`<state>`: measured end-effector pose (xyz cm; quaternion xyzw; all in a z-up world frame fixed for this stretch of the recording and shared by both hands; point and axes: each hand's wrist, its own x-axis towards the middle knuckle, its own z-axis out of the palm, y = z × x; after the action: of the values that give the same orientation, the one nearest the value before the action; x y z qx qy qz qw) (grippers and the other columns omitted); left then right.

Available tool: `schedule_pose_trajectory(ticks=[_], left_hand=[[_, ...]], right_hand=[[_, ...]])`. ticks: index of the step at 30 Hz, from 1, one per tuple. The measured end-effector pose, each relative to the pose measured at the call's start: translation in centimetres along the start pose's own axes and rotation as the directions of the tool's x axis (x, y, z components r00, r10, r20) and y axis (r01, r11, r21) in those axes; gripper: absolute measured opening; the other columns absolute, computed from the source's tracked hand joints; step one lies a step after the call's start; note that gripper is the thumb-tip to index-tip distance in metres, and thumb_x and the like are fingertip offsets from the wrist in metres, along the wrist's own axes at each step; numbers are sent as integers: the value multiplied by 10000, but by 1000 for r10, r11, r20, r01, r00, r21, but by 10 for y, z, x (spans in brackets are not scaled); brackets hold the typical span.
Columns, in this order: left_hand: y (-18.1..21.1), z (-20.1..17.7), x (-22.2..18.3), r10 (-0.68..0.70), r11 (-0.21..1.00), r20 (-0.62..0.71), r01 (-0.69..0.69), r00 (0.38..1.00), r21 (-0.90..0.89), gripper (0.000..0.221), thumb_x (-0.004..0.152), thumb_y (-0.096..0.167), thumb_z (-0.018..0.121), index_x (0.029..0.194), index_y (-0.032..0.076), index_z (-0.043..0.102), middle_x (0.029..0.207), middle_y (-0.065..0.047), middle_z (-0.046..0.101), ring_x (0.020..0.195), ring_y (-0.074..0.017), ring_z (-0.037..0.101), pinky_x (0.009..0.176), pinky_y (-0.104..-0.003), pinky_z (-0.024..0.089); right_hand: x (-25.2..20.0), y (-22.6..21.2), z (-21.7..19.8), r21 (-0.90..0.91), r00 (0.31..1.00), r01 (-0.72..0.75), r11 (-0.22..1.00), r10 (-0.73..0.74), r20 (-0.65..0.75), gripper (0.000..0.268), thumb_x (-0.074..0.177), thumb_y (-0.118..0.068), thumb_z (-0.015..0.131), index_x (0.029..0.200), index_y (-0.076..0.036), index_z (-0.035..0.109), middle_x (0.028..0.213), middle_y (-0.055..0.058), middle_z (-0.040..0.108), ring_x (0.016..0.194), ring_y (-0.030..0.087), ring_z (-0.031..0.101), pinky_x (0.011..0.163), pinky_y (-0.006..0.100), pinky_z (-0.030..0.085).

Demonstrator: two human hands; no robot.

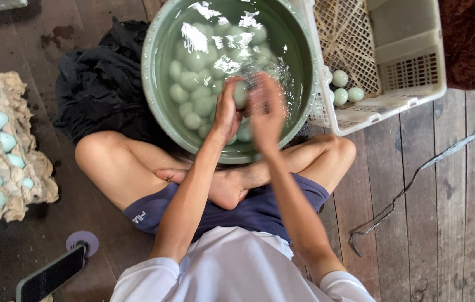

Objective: A person sits on a wooden floor cleaning eggs in a basin of water using a scrubbing pad and sorting them into a crate.

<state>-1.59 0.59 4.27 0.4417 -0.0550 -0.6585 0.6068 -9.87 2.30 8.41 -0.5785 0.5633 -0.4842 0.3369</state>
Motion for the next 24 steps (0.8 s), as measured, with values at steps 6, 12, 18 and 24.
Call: schedule_pose_trajectory(ticks=[6, 12, 18, 24], left_hand=[[-29, -23, 19, 94, 965, -180, -45, 979, 258, 274, 962, 393, 507, 973, 170, 664, 850, -88, 622, 669, -221, 615, 468, -296, 526], [2, 0, -2, -34, 974, -250, 89, 968, 209, 544, 1042, 405, 368, 1326, 12, 615, 1384, -260, 591, 1284, -323, 570, 1058, -440, 492], [-41, -32, 31, -42, 999, -184, 37, 982, -32, 518, 1006, 471, 445, 1231, 69, 681, 1140, -112, 697, 1002, -212, 697, 848, -337, 584], [-96, -105, 95, -180, 982, -236, 162, 955, -95, 512, 1014, 498, 463, 1256, 81, 637, 1128, -92, 686, 1005, -189, 659, 873, -375, 551]], right_hand=[[21, 22, 26, -177, 999, 18, 984, -12, 33, 269, 1087, -301, 521, 1207, -227, 751, 1232, 21, 744, 1229, 269, 661, 1090, 458, 492], [1, 16, 38, -232, 943, 331, 915, -316, 99, 335, 1004, -12, 645, 1305, -142, 715, 1328, 152, 690, 1297, 362, 602, 1117, 481, 476], [-25, 1, 33, -163, 959, 264, 951, -241, 151, 338, 987, -28, 650, 1289, -164, 720, 1337, 128, 695, 1318, 364, 598, 1129, 477, 467], [5, 8, 48, -136, 936, 342, 930, -324, 139, 227, 953, -13, 679, 1156, -90, 748, 1199, 165, 734, 1200, 418, 653, 1041, 533, 511]])
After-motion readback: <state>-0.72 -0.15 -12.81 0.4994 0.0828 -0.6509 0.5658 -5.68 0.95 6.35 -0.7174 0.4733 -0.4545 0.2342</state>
